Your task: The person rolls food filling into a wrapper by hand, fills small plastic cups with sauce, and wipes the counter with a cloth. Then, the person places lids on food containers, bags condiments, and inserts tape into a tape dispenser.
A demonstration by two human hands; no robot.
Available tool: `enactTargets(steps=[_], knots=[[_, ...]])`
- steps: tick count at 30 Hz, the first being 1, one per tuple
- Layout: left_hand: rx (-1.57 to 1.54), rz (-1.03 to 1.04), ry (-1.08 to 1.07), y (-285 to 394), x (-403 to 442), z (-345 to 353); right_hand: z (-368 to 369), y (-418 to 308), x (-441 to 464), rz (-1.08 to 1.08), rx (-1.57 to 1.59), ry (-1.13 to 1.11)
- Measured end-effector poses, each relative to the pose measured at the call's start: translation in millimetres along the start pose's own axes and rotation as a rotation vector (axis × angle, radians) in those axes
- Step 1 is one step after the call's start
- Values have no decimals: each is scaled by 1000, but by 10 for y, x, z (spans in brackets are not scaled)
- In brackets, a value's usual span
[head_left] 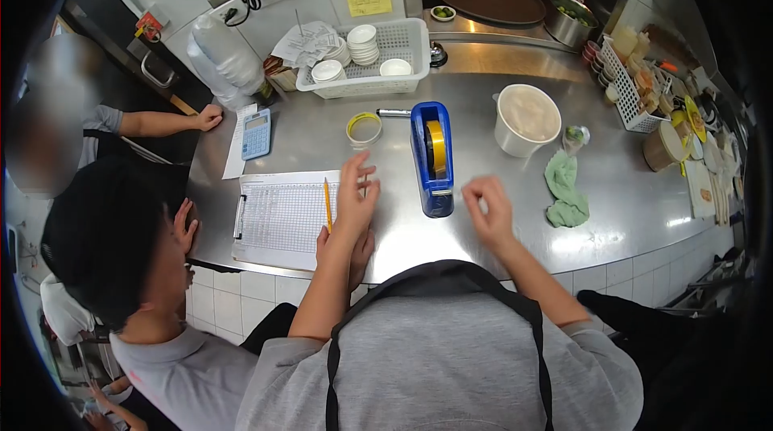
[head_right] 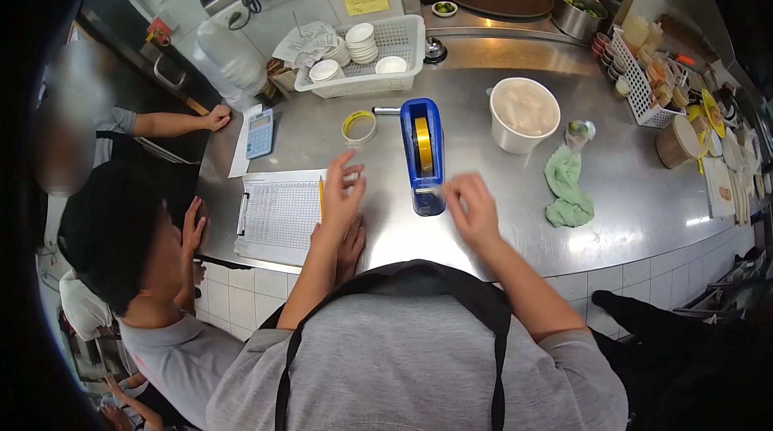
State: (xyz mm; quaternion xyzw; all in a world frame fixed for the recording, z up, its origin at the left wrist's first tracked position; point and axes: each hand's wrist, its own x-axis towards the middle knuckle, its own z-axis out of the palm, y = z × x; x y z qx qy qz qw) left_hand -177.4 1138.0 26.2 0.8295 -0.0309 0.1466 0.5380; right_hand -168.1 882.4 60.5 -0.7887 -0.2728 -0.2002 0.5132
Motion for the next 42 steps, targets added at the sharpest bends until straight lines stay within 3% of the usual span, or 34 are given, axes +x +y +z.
enactTargets(steps=[3,8,11,13,14,16,22,23,25,26,28,33,36,38,40,42], knots=[[-26,52,374,166,144,-98,90,-106,747,-263,-122,-42],[-18,128,490,225,159,-173,1088,129,1571,-504,-375,-399],[-30,119,495,170,31,-175,1723,449,1689,-500,-523,-538],[-60,68,497,155,-78,-191,2029,647,1646,-339,-636,-741],[-57,67,501,127,-126,-216,2062,628,1637,-342,-633,-743],[-1,43,501,59,-219,-268,2107,609,1558,-168,-568,-1052],[1,-32,488,-17,-244,-201,2084,631,1570,-164,-448,-1237],[-13,-58,461,13,-238,-151,2094,702,1536,-156,-448,-1234],[-28,-43,404,76,-249,8,2107,892,1452,-522,-555,-980],[-41,-27,356,98,-263,82,2082,889,1439,-509,-559,-973],[-156,24,175,135,-303,230,2084,850,1434,-118,-562,-1106],[-310,6,-392,222,-392,581,1904,784,1442,-139,-500,-1109],[-346,-103,-409,295,-391,675,1527,559,1483,-305,-300,-876],[-430,-126,-384,169,-395,737,946,272,1505,-174,-40,-694],[-553,-176,-397,85,-366,768,519,313,1473,47,-260,-663],[-603,-185,-417,76,-339,790,2,332,1099,580,-188,-624]])
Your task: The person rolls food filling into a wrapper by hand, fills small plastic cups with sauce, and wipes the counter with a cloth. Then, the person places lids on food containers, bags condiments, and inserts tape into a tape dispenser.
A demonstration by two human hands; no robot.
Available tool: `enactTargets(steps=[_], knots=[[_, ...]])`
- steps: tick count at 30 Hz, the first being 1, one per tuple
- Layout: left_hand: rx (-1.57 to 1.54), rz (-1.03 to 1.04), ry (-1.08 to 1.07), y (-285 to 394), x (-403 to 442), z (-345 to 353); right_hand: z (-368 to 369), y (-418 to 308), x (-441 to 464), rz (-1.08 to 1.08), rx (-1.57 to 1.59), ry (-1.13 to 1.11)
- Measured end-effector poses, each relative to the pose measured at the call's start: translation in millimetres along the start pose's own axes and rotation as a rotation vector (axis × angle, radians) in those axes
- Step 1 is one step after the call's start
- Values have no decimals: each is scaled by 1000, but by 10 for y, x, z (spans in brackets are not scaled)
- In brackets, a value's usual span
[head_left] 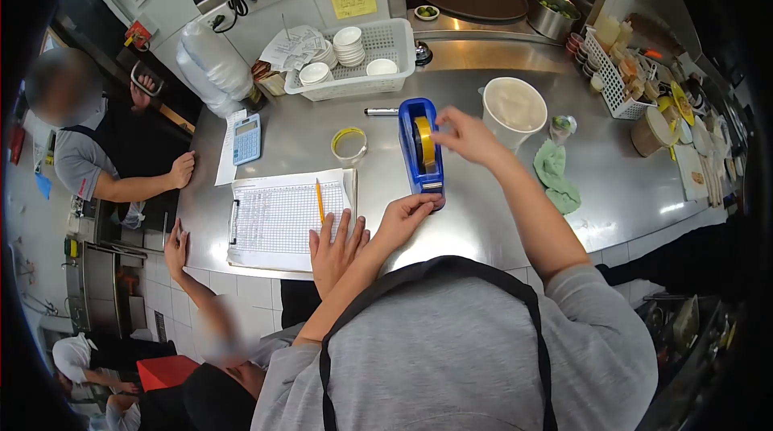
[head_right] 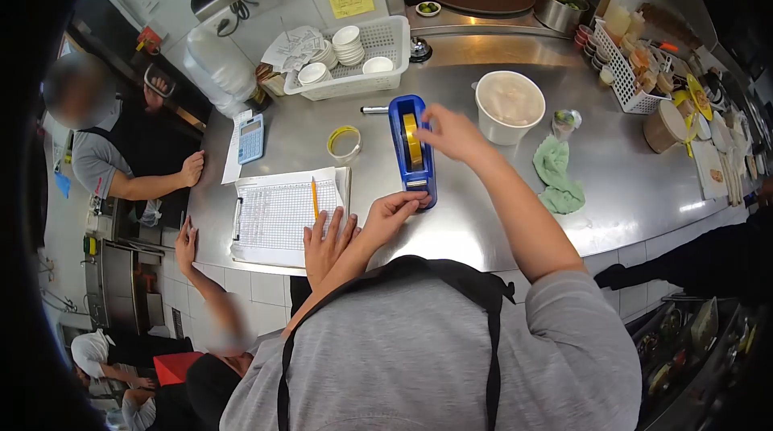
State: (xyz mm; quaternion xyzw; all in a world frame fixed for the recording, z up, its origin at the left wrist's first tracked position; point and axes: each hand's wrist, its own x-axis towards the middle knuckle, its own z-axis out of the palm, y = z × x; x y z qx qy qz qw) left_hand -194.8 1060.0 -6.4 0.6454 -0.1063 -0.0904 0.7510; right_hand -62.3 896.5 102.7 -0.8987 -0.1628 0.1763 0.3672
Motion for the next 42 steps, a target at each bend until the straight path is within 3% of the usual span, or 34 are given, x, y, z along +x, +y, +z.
enactTargets(steps=[1,3,6,8,11,15,18,24,27,32,38,40,42], knots=[[4,-16,14,61,-10,8,110,163,-109,4,1,5],[-4,-30,38,86,-16,19,434,493,-227,-44,575,12],[-10,-47,53,95,-5,29,698,375,-391,-159,754,90],[-31,-53,60,100,-26,42,651,214,-541,-110,741,156],[-3,-92,96,-94,-50,-76,429,-178,-1160,-281,729,54],[-163,-236,138,89,-5,31,226,-370,-1802,-302,836,-203],[-351,-316,137,292,-12,124,214,-384,-1887,-322,857,-308],[-349,-452,136,585,24,208,46,-523,-2072,-342,992,-478],[-394,-515,185,612,46,226,87,-538,-2072,-483,1007,-559],[-111,-439,332,584,32,338,283,-588,-1965,-419,1125,-697],[34,-230,342,337,1,293,128,-443,-1863,-434,1293,-427],[-138,-329,373,334,4,282,51,-384,-1908,-432,1273,-459],[-131,-354,375,400,20,259,-6,-364,-1980,-442,1189,-659]])
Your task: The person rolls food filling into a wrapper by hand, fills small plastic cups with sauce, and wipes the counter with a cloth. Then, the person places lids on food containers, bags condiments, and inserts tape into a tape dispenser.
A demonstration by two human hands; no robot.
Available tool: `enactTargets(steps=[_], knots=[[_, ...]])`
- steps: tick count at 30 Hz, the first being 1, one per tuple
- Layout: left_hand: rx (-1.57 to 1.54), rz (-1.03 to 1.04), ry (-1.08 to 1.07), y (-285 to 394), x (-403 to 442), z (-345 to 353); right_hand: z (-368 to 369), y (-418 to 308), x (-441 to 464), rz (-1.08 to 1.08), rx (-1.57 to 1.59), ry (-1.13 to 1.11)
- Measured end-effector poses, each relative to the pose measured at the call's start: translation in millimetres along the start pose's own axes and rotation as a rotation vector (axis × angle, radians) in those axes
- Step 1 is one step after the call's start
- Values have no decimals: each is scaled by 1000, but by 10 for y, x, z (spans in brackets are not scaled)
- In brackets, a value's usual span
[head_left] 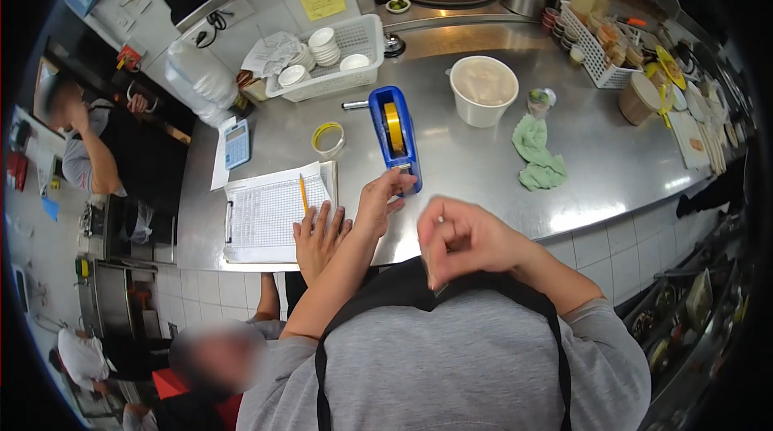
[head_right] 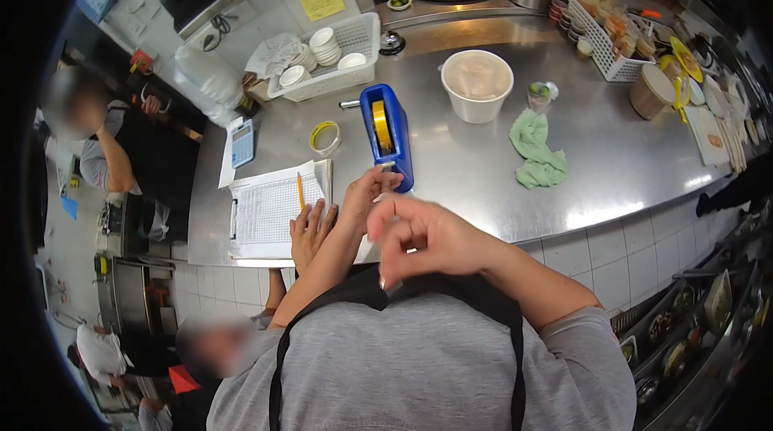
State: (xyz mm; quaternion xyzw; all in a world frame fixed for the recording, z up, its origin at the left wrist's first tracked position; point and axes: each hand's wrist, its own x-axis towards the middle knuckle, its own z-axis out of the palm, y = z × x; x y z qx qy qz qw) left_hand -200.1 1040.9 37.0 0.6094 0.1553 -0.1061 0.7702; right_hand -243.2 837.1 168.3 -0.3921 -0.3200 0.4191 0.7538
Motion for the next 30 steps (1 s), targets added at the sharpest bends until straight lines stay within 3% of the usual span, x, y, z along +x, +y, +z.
enactTargets(steps=[7,10,12,16,18,20,23,30], knots=[[-59,-189,-108,178,-54,12,40,85,57,-27,-18,-103],[-15,-194,-57,175,-70,65,56,153,105,-5,-16,-193],[48,-179,1,98,-57,91,64,136,99,-36,51,-106],[-193,-237,-4,117,-51,57,72,152,97,-70,119,-133],[-424,-284,-191,217,-123,47,62,158,87,-20,125,-143],[-451,-299,-167,274,-141,74,79,136,107,2,96,-130],[-321,-282,-69,346,-169,146,105,102,104,39,115,-99],[-360,-210,-77,357,-190,95,84,156,99,73,97,-166]])
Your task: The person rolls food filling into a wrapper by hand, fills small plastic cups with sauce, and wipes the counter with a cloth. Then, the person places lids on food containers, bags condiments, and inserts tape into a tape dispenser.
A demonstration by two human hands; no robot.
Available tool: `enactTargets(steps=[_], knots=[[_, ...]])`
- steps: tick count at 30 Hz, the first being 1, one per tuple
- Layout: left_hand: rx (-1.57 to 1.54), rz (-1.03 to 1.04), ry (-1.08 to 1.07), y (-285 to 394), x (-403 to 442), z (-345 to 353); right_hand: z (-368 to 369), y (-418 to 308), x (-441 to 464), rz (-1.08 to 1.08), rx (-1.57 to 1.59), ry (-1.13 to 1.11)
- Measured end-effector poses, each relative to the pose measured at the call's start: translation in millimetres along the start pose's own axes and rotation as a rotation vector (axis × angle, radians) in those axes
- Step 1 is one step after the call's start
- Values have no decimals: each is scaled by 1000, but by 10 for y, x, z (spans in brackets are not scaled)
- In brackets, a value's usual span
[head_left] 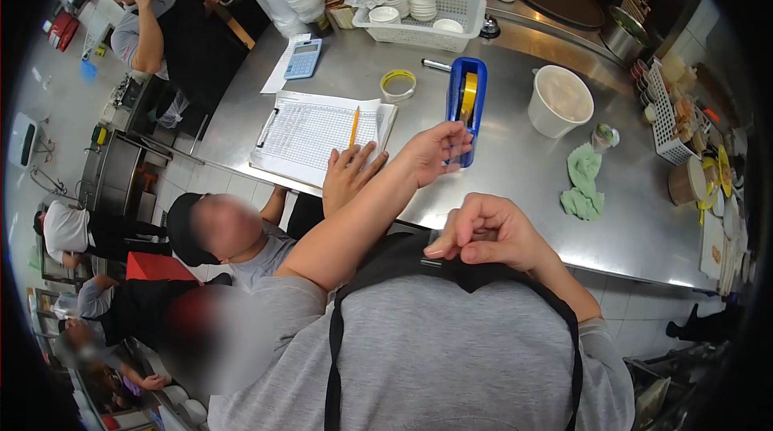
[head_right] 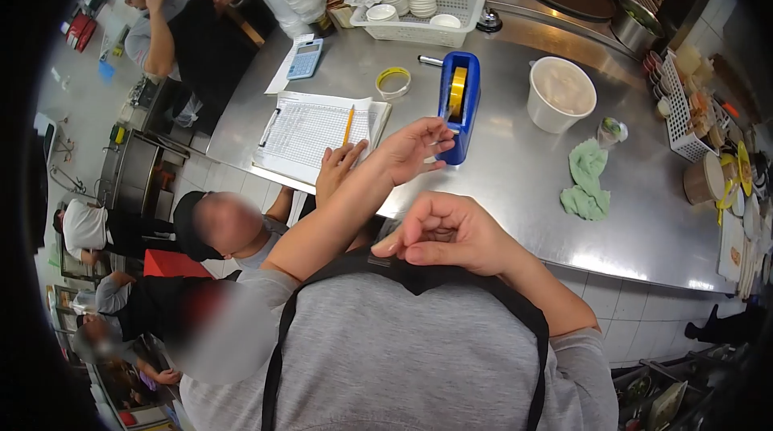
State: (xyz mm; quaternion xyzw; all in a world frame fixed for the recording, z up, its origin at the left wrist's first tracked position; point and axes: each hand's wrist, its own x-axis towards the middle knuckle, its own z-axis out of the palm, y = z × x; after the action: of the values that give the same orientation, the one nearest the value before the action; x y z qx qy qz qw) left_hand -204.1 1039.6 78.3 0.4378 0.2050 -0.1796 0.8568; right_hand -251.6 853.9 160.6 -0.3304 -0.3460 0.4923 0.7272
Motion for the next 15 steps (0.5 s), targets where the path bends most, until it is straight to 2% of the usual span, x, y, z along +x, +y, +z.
enactTargets(steps=[4,6,9,11,15], knots=[[86,-30,94,-5,-26,89,-6,38,9,38,-18,-29],[231,90,147,-64,13,81,-5,71,-2,41,5,-14],[373,135,227,-196,103,-2,-59,87,-29,2,-73,48],[370,151,204,-397,271,-209,-142,102,-92,11,-69,114],[383,131,224,-386,150,-169,-211,136,-195,-21,-64,216]])
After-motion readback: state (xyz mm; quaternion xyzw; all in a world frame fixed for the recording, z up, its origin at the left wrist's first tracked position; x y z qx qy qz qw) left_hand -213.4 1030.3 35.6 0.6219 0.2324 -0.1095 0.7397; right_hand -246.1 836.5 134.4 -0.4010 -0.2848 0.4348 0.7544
